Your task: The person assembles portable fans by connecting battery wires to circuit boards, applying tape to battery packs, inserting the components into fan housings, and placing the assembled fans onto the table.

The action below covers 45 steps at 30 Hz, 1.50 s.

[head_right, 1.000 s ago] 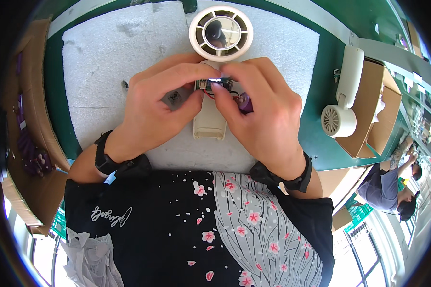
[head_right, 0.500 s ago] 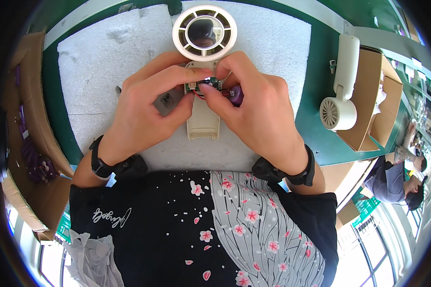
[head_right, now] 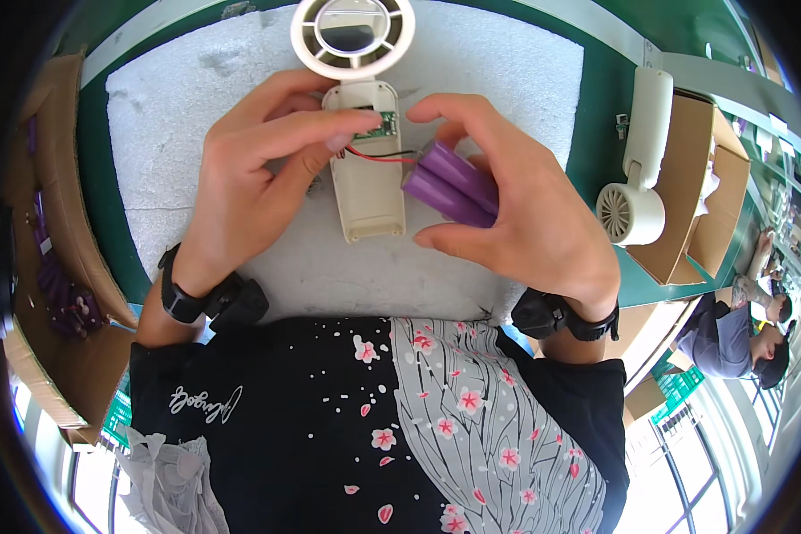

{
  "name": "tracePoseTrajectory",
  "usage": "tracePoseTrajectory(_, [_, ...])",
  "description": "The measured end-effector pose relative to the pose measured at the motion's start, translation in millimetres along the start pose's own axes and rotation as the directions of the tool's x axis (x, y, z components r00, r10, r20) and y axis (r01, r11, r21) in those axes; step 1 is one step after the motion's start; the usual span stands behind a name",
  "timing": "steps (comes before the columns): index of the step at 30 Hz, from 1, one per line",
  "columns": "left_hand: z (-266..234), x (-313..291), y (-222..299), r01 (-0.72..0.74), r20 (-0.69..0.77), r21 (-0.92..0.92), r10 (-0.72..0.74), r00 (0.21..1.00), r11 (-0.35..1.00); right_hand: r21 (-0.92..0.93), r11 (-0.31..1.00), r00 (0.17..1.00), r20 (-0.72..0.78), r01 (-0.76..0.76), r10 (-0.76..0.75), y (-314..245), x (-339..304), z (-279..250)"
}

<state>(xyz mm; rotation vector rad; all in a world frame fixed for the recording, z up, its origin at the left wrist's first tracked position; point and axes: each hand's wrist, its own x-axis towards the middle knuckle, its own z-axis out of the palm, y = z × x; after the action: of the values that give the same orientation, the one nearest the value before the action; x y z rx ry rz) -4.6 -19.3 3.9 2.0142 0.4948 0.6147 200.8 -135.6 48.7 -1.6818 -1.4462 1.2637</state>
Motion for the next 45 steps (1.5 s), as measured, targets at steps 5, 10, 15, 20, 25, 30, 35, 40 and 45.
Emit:
tracePoseTrajectory(5, [-5,3,2,0.053,0.017,-0.084,-0.051,0.999,0.995,-0.086,0.992,0.995,-0.041,0.092,-0.096,7,-3,-3])
tracePoseTrajectory(10, [-5,3,2,0.141,0.023,-0.125,-0.139,0.99,0.982,0.176,0.971,0.983,-0.054,-0.163,0.175,-5,-5,-16])
tracePoseTrajectory(15, [-1,1,2,0.193,0.007,-0.155,-0.194,0.981,0.969,-0.093,0.947,0.911,-0.318,-0.306,0.263,-3,-1,-4])
tracePoseTrajectory(20, [-2,0,3,0.199,0.005,-0.098,-0.199,0.98,0.975,-0.584,0.809,0.872,-0.425,-0.058,-0.244,-5,2,5])
tracePoseTrajectory(25, [-2,0,2,0.181,-0.002,-0.093,-0.182,0.983,0.979,-0.649,0.733,0.844,-0.263,0.205,-0.468,5,1,3])
tracePoseTrajectory(30, [-2,2,4,0.176,0.001,-0.095,-0.176,0.984,0.98,-0.674,0.722,0.875,-0.245,0.156,-0.418,-2,-1,5])
tracePoseTrajectory(35, [-2,1,3,0.169,0.004,-0.088,-0.169,0.986,0.982,-0.705,0.693,0.854,-0.258,0.154,-0.452,1,0,7])
tracePoseTrajectory(40, [-3,1,2,0.145,0.006,-0.078,-0.145,0.989,0.986,-0.671,0.725,0.855,-0.277,0.155,-0.439,1,1,3])
tracePoseTrajectory(45, [-4,1,1,0.136,0.014,-0.085,-0.135,0.991,0.987,-0.677,0.723,0.87,-0.266,0.138,-0.416,-1,-1,4])
